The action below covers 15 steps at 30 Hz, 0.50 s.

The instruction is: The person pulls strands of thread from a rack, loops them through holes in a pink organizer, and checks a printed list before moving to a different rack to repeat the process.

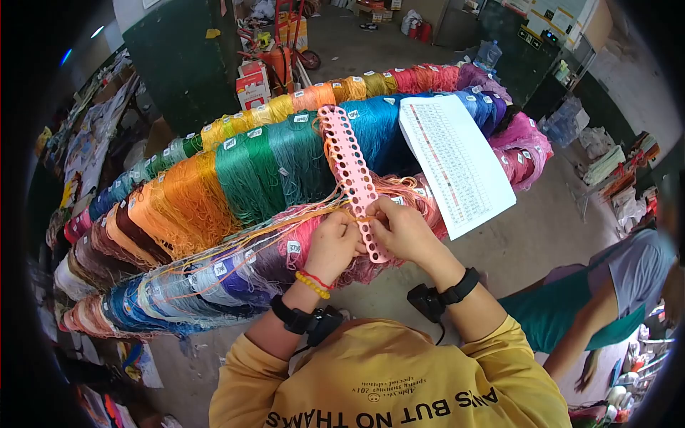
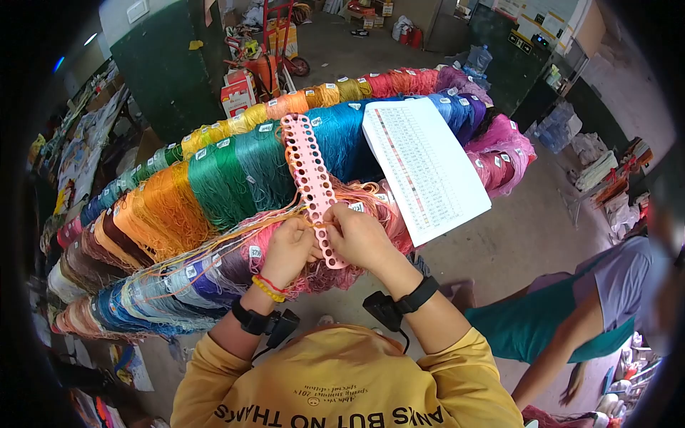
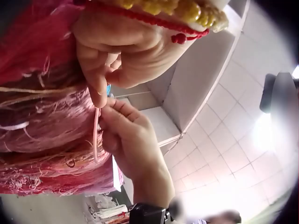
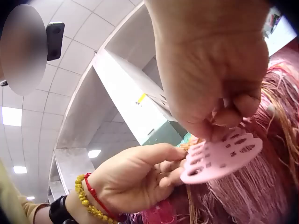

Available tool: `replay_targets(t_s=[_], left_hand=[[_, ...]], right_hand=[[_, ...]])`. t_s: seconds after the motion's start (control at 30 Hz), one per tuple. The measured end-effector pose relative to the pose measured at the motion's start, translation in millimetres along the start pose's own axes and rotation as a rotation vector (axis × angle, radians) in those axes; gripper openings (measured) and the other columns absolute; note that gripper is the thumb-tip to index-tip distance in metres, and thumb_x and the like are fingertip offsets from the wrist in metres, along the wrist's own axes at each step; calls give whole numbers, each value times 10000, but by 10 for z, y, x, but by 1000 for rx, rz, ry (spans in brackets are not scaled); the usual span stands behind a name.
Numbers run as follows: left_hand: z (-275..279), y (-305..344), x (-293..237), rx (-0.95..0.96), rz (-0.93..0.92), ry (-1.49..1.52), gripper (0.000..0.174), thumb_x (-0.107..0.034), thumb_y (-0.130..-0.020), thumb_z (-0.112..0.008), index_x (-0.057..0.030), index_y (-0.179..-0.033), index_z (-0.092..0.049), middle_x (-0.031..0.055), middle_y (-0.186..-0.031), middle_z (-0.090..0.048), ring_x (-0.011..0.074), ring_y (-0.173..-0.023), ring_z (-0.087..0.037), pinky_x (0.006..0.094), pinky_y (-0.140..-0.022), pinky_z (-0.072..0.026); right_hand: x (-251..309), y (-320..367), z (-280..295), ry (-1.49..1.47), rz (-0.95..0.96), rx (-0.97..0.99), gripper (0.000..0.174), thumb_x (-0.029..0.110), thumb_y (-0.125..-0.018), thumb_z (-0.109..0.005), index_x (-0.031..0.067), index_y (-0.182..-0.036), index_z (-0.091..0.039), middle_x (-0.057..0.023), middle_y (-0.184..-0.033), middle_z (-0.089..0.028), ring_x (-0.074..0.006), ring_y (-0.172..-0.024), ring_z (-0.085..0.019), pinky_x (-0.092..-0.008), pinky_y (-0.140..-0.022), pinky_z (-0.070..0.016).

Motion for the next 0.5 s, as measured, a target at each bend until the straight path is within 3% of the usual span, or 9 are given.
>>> replay_targets(t_s=[0.1, 0.2, 0.3, 0.43, 0.5], left_hand=[[197, 88, -53, -7, -33, -5, 79, -46, -865, -476, 9, -910, -510, 80, -740, -612, 122, -573, -592, 213, -507, -461], [411, 140, -125, 50, -5, 127, 79, -34, -861, -483, -11, -903, -545, 77, -847, -615, 122, -615, -569, 199, -530, -428], [423, 219, -218, 182, 1, 567, 101, -40, -851, -491, 0, -929, -542, 60, -847, -580, 102, -669, -547, 206, -573, -416], [360, 290, -298, 411, 98, 849, 116, -38, -858, -457, -7, -940, -534, 62, -849, -563, 121, -682, -531, 236, -598, -411], [359, 247, -199, 383, 127, 714, 114, -45, -863, -451, -8, -936, -531, 57, -835, -561, 124, -685, -531, 238, -599, -407]], right_hand=[[-30, 8, -14, 84, 58, 9, 160, 150, -788, -543, 38, -901, -533, -182, -734, -599, -344, -708, -592, -432, -613, -461], [0, 18, 0, 133, 50, 18, 184, 95, -768, -578, 17, -928, -529, -166, -730, -605, -309, -680, -605, -363, -599, -468], [25, 21, 14, 126, 34, 25, 178, 95, -767, -576, 16, -920, -533, -171, -730, -601, -315, -676, -599, -369, -602, -465], [-36, 33, 0, 84, 30, -21, 137, 135, -792, -537, 21, -869, -543, -187, -758, -600, -350, -719, -587, -425, -630, -461], [-59, 45, 0, 45, 5, -43, 126, 125, -793, -535, 12, -846, -545, -189, -755, -597, -352, -712, -586, -419, -631, -461]])
Point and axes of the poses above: each hand's wrist, its own y-axis away from the middle knuckle, its own z-axis out of the back of the hand, x = y × z, the point moved 4 cm from there along -y, towards the middle knuckle
